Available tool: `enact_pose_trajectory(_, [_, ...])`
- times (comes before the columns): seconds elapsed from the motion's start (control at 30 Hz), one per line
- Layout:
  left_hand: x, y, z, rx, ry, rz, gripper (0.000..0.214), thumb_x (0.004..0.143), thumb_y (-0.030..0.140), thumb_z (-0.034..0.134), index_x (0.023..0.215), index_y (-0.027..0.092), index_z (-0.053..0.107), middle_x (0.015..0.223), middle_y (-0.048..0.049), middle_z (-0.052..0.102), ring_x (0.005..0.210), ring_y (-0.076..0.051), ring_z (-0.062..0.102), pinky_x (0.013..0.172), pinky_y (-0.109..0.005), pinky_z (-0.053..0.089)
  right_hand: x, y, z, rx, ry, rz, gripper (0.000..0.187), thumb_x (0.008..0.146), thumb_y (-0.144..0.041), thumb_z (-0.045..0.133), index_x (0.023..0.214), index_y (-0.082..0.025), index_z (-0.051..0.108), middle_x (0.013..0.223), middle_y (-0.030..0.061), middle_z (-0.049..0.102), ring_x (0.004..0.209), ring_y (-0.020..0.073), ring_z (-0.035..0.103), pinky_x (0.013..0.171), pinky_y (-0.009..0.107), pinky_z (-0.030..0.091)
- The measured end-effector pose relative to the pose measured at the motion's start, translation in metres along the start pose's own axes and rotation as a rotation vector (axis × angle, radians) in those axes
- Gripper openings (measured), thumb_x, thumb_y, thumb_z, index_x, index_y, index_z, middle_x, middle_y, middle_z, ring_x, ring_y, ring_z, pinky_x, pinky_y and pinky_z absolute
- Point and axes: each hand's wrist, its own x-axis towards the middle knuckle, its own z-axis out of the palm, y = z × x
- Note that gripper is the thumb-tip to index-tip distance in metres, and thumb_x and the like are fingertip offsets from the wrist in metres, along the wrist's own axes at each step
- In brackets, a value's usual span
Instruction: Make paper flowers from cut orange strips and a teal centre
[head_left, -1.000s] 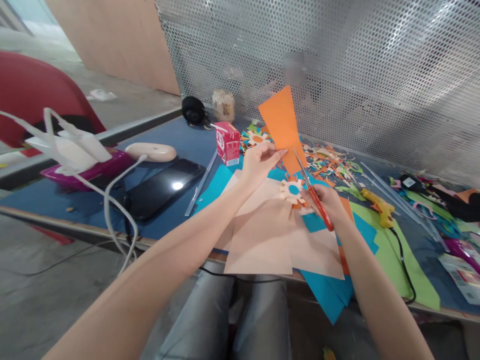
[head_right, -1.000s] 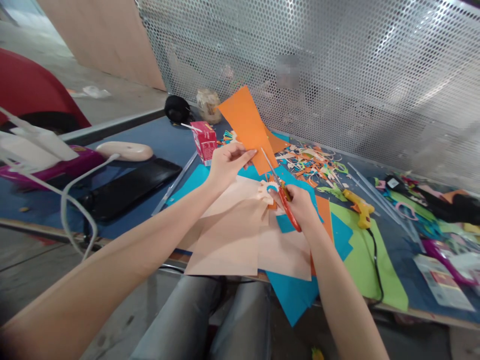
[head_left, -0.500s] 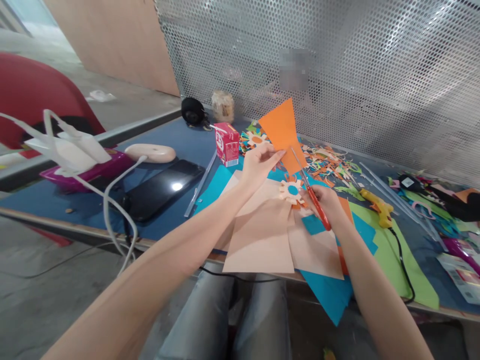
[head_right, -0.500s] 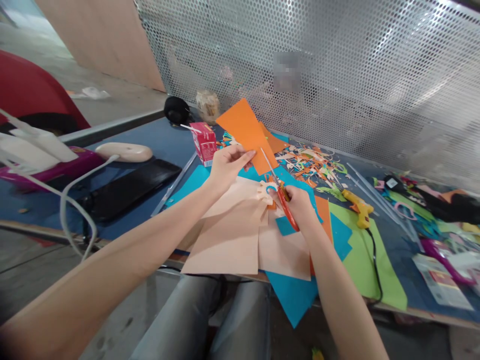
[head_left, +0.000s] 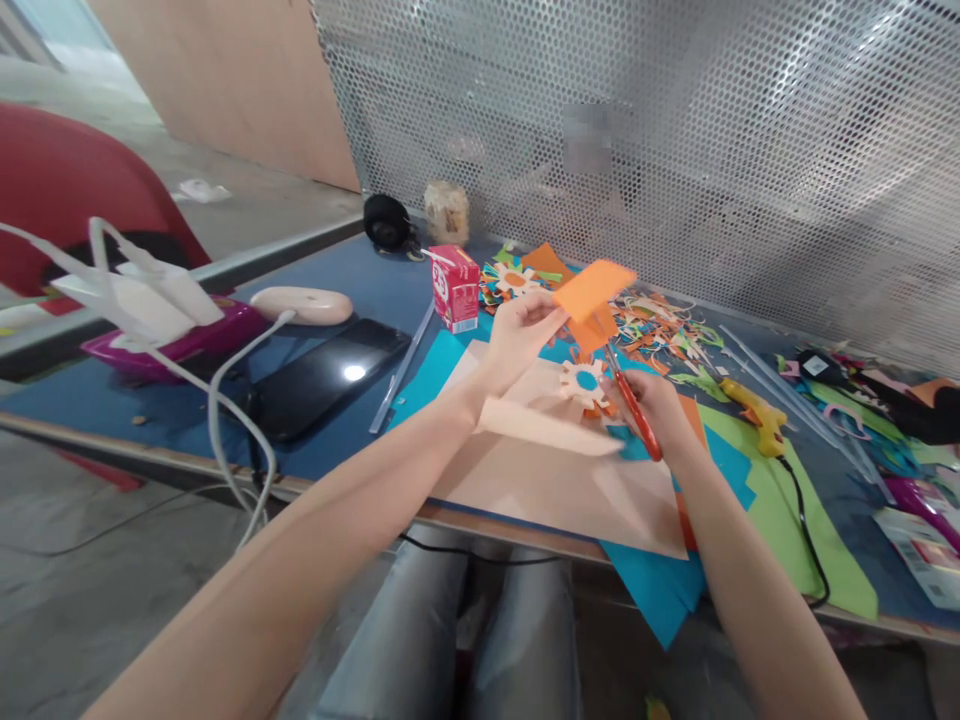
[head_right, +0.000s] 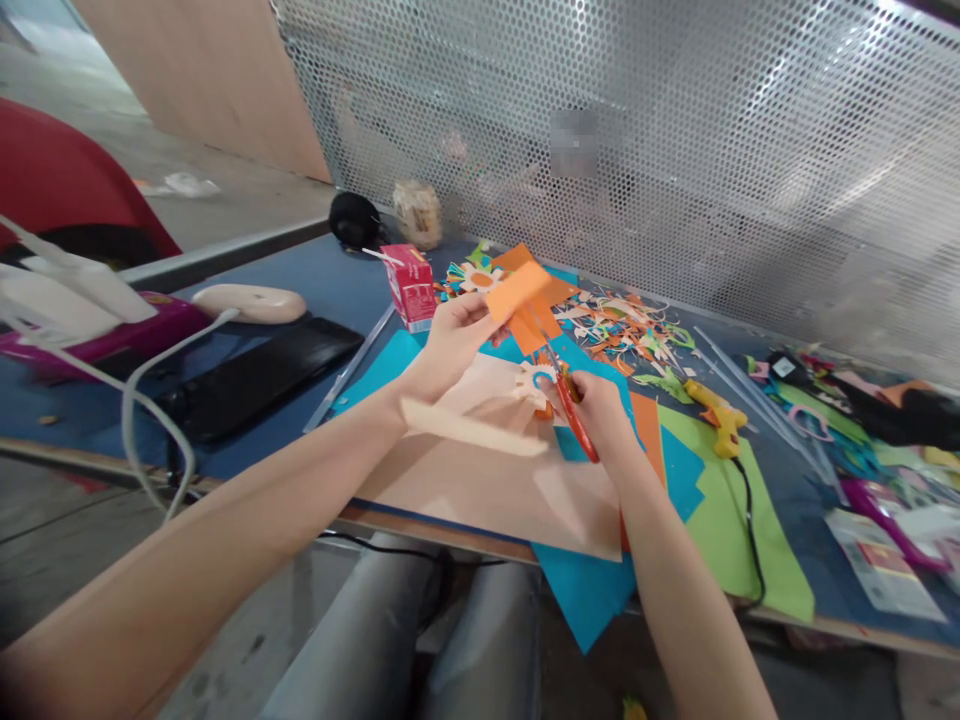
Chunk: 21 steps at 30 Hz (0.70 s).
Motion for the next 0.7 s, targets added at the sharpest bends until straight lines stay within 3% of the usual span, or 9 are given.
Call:
enact_pose_trajectory(0.23, [0.005,-0.001,-0.005,0.082,0.136,0.073,0.021,0.071,0.037,0.065,0.075,0.017,0.058,0.059,0.001,0.058,0.05,-0.008,0.053,0.04,-0.018,0.036,0.0,0.0,0.001,0.007,-0.016,0.019,0.047,0.069,-0.063,0.044,0.05,-0.02,0.04,0.047,-0.0027,0.035,0.046,0.0089,0.031,0.044,0.024,0.024])
enact_pose_trajectory(0.33, [0.005,0.0,-0.007,0.117,0.175,0.132,0.025,0.075,0.042,0.06,0.071,0.018,0.056,0.056,0.001,0.055,0.05,-0.008,0.051,0.042,-0.019,0.036,-0.001,-0.001,0.001,0.002,-0.033,0.021,0.048,0.07,-0.064,0.044,0.05,-0.02,0.041,0.047,-0.002,0.038,0.046,0.0095,0.034,0.044,0.024,0.024])
enact_pose_trajectory(0.7, [0.0,0.009,-0.005,0.221,0.125,0.128,0.024,0.078,0.024,0.054,0.056,0.017,0.049,0.048,0.0033,0.048,0.044,-0.007,0.046,0.045,-0.019,0.037,-0.003,-0.001,-0.001,0.023,-0.063,0.001,0.046,0.071,-0.062,0.045,0.054,-0.021,0.034,0.05,-0.0044,0.031,0.047,0.0084,0.029,0.046,0.024,0.024])
